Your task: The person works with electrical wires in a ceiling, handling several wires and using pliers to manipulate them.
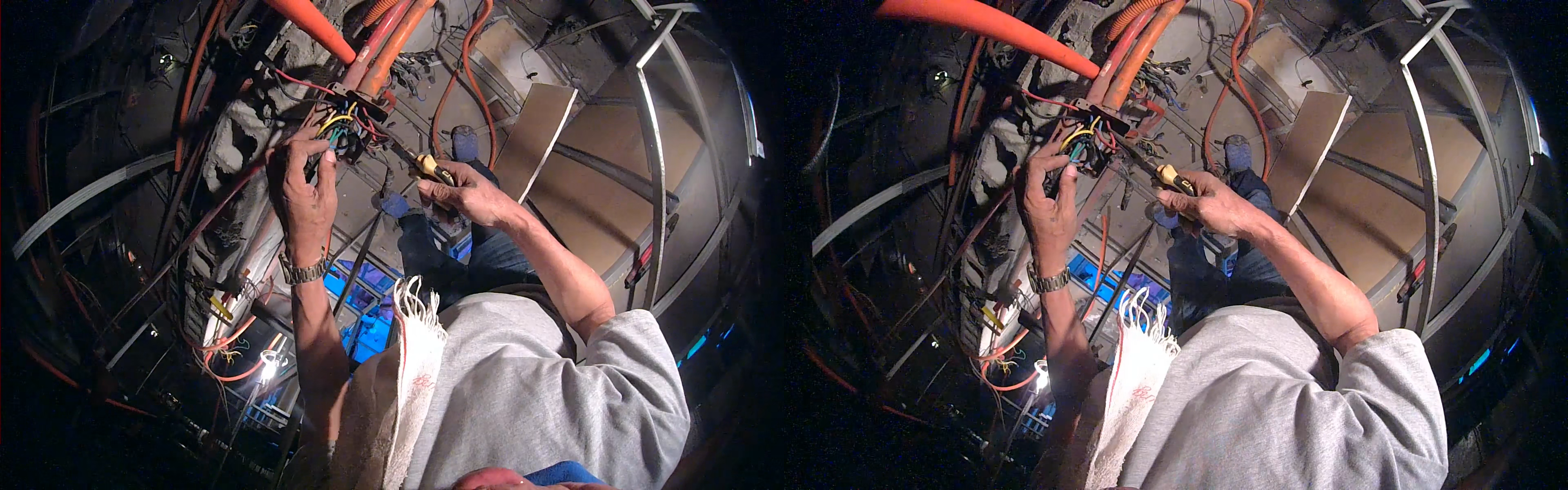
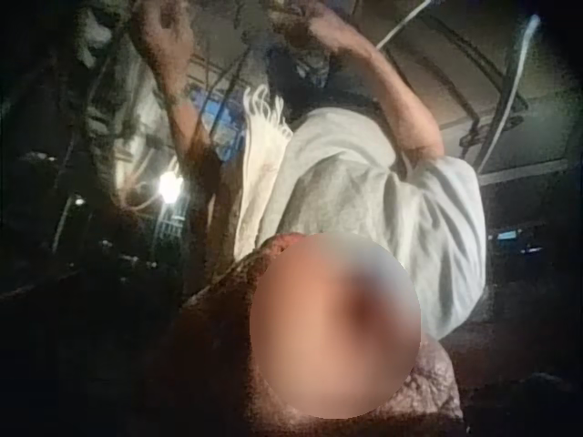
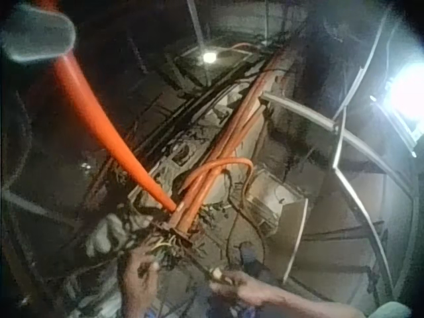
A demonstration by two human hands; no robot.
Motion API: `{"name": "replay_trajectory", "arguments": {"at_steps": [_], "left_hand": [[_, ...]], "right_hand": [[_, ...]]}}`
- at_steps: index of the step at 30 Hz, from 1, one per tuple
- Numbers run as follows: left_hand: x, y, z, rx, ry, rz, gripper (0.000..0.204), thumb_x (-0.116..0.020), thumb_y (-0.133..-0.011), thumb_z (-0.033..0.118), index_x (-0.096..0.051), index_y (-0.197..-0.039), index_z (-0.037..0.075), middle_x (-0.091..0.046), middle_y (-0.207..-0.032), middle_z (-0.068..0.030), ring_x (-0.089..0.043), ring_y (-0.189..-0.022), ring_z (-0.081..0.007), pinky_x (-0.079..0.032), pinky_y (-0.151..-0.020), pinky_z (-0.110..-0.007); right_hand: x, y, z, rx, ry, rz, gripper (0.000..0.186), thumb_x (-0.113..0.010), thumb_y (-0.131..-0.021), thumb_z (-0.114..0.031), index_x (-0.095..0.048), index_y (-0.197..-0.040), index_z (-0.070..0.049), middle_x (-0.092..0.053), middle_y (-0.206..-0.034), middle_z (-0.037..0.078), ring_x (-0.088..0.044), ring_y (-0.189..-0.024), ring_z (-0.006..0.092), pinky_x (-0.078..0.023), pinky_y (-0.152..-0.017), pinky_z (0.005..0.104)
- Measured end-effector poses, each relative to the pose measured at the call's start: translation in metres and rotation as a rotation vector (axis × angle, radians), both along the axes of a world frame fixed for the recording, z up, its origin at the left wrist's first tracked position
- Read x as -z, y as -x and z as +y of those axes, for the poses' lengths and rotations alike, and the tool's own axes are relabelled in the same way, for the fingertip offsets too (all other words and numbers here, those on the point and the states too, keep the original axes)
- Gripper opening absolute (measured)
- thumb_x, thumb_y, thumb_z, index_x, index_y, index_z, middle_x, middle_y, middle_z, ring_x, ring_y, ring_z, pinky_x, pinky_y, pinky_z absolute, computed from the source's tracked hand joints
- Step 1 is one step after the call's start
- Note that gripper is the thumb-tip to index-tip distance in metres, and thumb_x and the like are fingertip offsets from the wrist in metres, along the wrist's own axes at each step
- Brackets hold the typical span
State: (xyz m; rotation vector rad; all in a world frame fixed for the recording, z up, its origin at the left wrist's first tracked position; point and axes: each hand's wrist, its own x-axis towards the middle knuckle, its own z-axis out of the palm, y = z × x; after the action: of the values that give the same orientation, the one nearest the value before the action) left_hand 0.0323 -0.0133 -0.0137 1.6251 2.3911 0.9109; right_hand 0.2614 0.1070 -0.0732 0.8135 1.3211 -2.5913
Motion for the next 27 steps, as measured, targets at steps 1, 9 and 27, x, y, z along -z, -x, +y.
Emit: {"name": "replay_trajectory", "arguments": {"at_steps": [1, 9, 27], "left_hand": [[-0.002, -0.002, 0.002, -0.003, 0.007, -0.071, 0.013, -0.061, -0.095, 0.012, -0.058, -0.103, 0.002, -0.066, -0.106, -0.0143, -0.061, -0.1, -0.0318, -0.044, -0.095, -0.039], [-0.037, -0.011, 0.03, -0.208, 0.441, -0.167, 0.027, -0.051, -0.103, 0.026, -0.058, -0.111, 0.002, -0.064, -0.106, -0.0199, -0.061, -0.097, -0.0381, -0.047, -0.085, -0.044], [0.005, -0.021, 0.016, -0.096, 0.142, 0.073, 0.027, -0.044, -0.102, 0.014, -0.061, -0.119, 0.0, -0.062, -0.117, -0.022, -0.057, -0.11, -0.0409, -0.044, -0.093, -0.046]], "right_hand": [[-0.002, 0.001, -0.001, 0.003, -0.017, -0.013, 0.035, -0.062, -0.099, -0.04, -0.053, -0.095, -0.007, -0.048, -0.074, -0.002, -0.049, -0.065, 0.0096, -0.043, -0.057, 0.0277], [0.008, -0.004, 0.001, 0.041, 0.032, -0.025, 0.035, -0.063, -0.099, -0.041, -0.054, -0.093, -0.008, -0.049, -0.074, -0.002, -0.048, -0.063, 0.0089, -0.041, -0.056, 0.0267], [0.006, -0.005, 0.007, 0.002, -0.022, -0.07, 0.036, -0.064, -0.098, -0.044, -0.057, -0.09, -0.009, -0.052, -0.072, -0.005, -0.045, -0.062, 0.0056, -0.034, -0.055, 0.0233]]}}
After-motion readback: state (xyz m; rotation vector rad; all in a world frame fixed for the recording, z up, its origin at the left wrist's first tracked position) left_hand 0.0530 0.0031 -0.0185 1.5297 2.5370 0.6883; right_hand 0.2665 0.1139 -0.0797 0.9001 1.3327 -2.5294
